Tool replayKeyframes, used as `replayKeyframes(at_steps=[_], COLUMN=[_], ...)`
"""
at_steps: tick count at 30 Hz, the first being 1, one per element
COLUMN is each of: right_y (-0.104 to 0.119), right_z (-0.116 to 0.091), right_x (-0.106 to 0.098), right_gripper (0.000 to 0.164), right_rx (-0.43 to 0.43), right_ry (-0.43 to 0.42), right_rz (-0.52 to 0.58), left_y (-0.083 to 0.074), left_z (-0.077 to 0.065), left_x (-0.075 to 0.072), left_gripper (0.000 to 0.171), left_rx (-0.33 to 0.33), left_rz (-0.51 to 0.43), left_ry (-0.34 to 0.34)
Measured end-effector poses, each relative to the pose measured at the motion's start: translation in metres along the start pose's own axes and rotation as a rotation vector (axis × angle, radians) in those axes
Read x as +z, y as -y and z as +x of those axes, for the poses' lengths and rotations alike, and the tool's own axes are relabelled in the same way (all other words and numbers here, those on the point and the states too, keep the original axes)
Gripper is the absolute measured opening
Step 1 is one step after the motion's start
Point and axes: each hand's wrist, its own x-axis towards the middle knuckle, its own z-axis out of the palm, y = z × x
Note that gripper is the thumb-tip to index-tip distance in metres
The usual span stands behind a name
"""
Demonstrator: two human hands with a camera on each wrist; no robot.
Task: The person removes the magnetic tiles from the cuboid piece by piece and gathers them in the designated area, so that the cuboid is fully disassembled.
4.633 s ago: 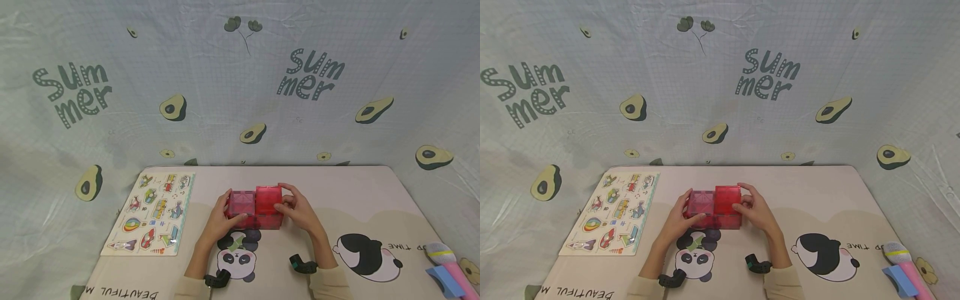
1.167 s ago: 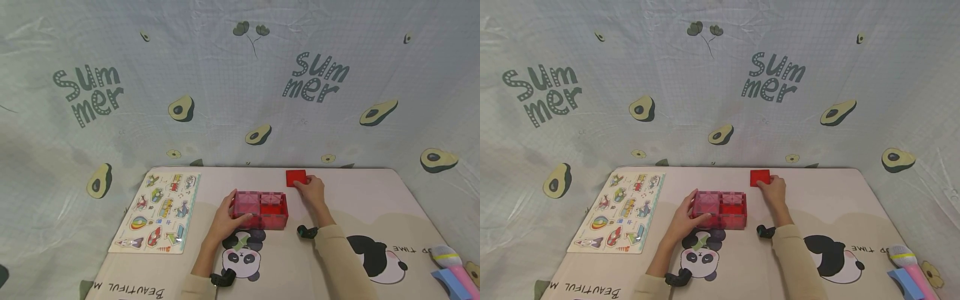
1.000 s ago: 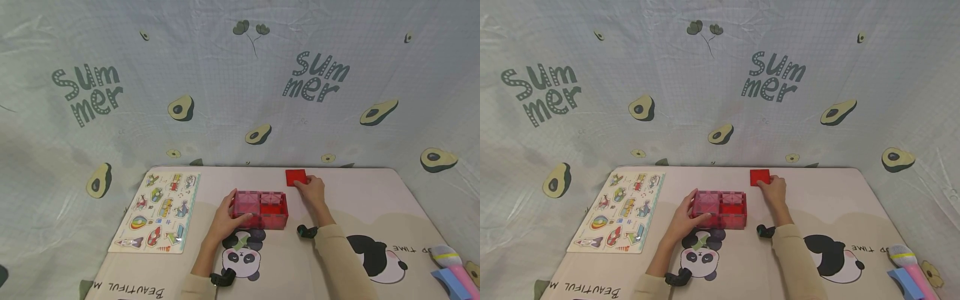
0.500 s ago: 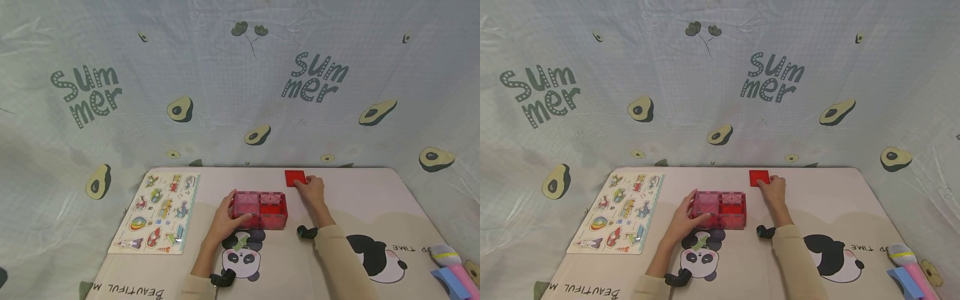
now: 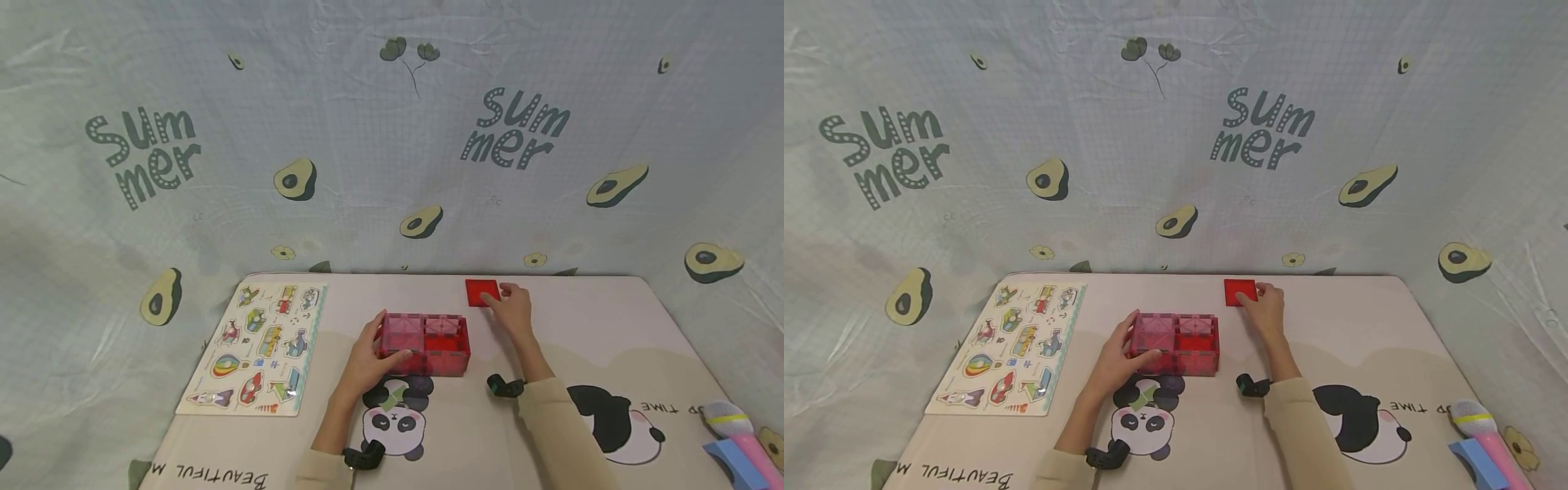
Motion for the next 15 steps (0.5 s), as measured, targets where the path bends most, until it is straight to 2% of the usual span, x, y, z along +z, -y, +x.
replayKeyframes(at_steps=[15], right_y=[0.016], right_z=[-0.024], right_x=[-0.001], right_gripper=[0.062], right_rx=[-0.039], right_ry=[0.016], right_rz=[0.018], left_y=[-0.001], left_z=[-0.001], left_x=[0.000], left_gripper=[0.097], left_rx=[0.006], left_rz=[-0.022], left_ry=[0.004])
